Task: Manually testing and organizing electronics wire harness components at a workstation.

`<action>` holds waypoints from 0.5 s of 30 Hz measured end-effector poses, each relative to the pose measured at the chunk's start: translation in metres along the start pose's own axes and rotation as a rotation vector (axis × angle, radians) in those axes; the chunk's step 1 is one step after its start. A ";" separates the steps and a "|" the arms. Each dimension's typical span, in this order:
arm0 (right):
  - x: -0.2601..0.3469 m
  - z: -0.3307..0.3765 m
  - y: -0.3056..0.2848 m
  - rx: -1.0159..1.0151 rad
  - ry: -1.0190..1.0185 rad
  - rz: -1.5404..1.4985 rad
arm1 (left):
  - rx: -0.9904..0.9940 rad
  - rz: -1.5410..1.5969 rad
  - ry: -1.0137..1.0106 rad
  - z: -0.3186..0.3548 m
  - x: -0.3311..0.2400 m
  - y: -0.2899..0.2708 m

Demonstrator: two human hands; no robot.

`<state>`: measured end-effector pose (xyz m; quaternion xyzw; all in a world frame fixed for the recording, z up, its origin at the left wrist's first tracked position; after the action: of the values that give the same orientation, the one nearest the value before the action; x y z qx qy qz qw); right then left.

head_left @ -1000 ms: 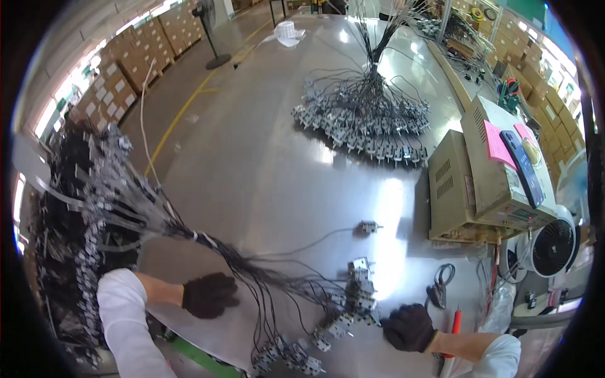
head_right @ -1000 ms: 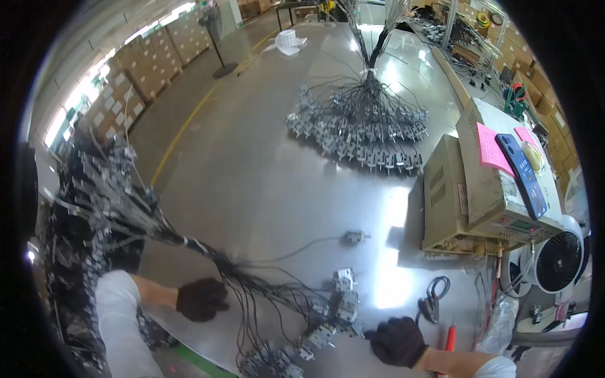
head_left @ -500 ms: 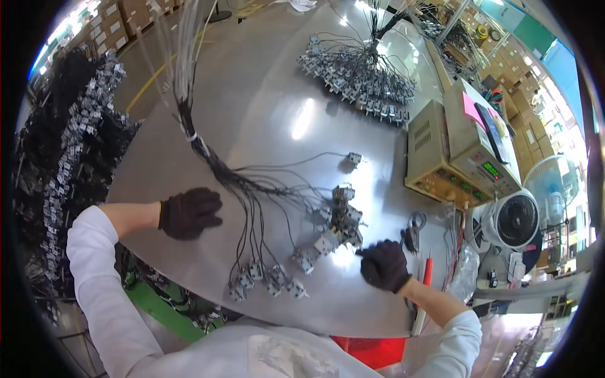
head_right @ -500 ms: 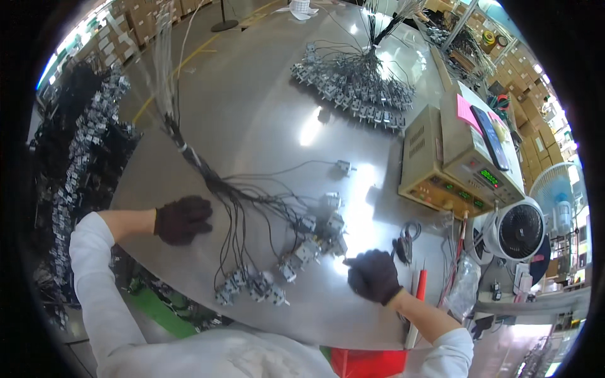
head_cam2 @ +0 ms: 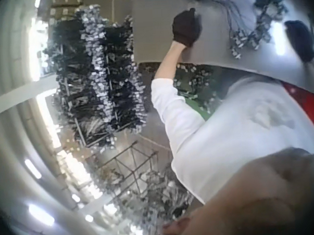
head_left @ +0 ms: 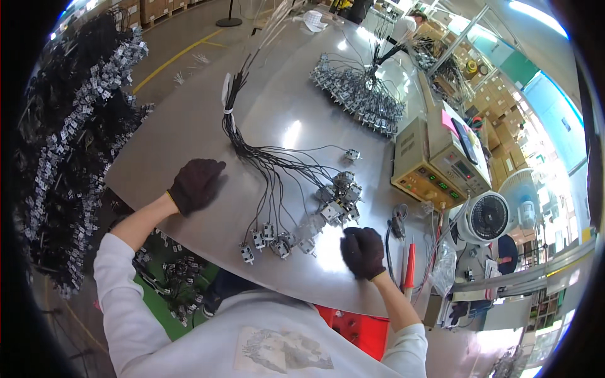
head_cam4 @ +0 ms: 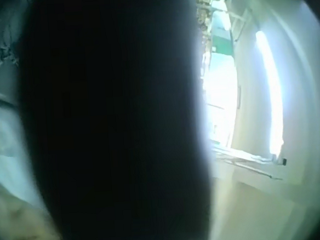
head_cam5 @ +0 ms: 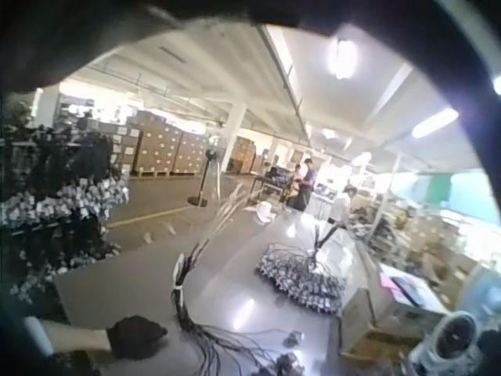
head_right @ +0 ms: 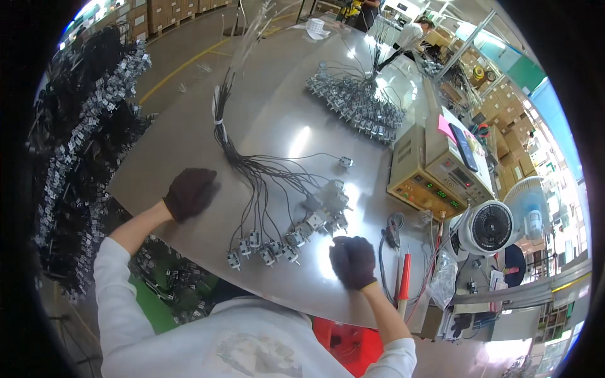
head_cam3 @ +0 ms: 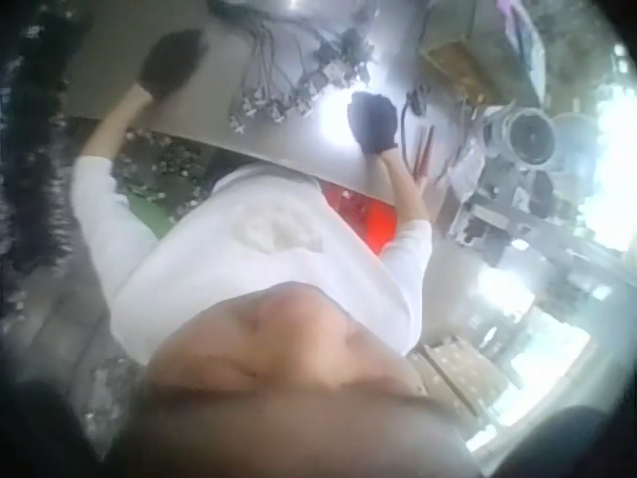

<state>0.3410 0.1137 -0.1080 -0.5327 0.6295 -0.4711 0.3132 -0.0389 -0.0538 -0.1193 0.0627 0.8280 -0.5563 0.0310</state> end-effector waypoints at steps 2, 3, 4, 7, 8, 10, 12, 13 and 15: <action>0.028 -0.001 -0.008 0.004 -0.034 -0.022 | -0.181 -0.020 -0.048 0.015 -0.007 -0.018; 0.006 0.010 0.004 0.018 0.178 -0.315 | -0.174 0.033 -0.091 0.016 -0.007 -0.020; -0.013 0.025 0.023 0.027 0.387 -0.612 | -0.166 0.085 -0.132 0.016 -0.009 -0.021; 0.026 0.014 -0.002 0.080 0.437 -0.506 | -0.137 0.079 -0.185 0.028 -0.023 -0.024; 0.028 0.020 -0.005 0.136 0.502 -0.517 | -0.134 0.064 -0.160 0.028 -0.033 -0.023; 0.019 0.037 0.011 0.240 0.524 -0.460 | -0.170 0.024 -0.240 0.034 -0.039 -0.022; 0.040 0.040 -0.003 0.103 0.292 -0.250 | -0.190 -0.049 -0.222 0.044 -0.052 -0.016; 0.040 0.046 -0.002 0.077 0.306 -0.261 | -0.184 -0.069 -0.270 0.047 -0.056 -0.014; 0.030 0.061 0.010 0.154 0.460 -0.427 | -0.207 -0.190 -0.180 0.041 -0.094 -0.028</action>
<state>0.3844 0.0686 -0.1360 -0.5070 0.5205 -0.6803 0.0962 0.0494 -0.1087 -0.0978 -0.0697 0.8771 -0.4716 0.0588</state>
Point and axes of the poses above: each hand's wrist, its own z-axis away from the middle knuckle, its own y-axis out of the palm, x = y × z, the point moved 9 cm from there along -z, towards the middle knuckle, and after that the axes turned 5 degrees about x, right-handed, at the moved point
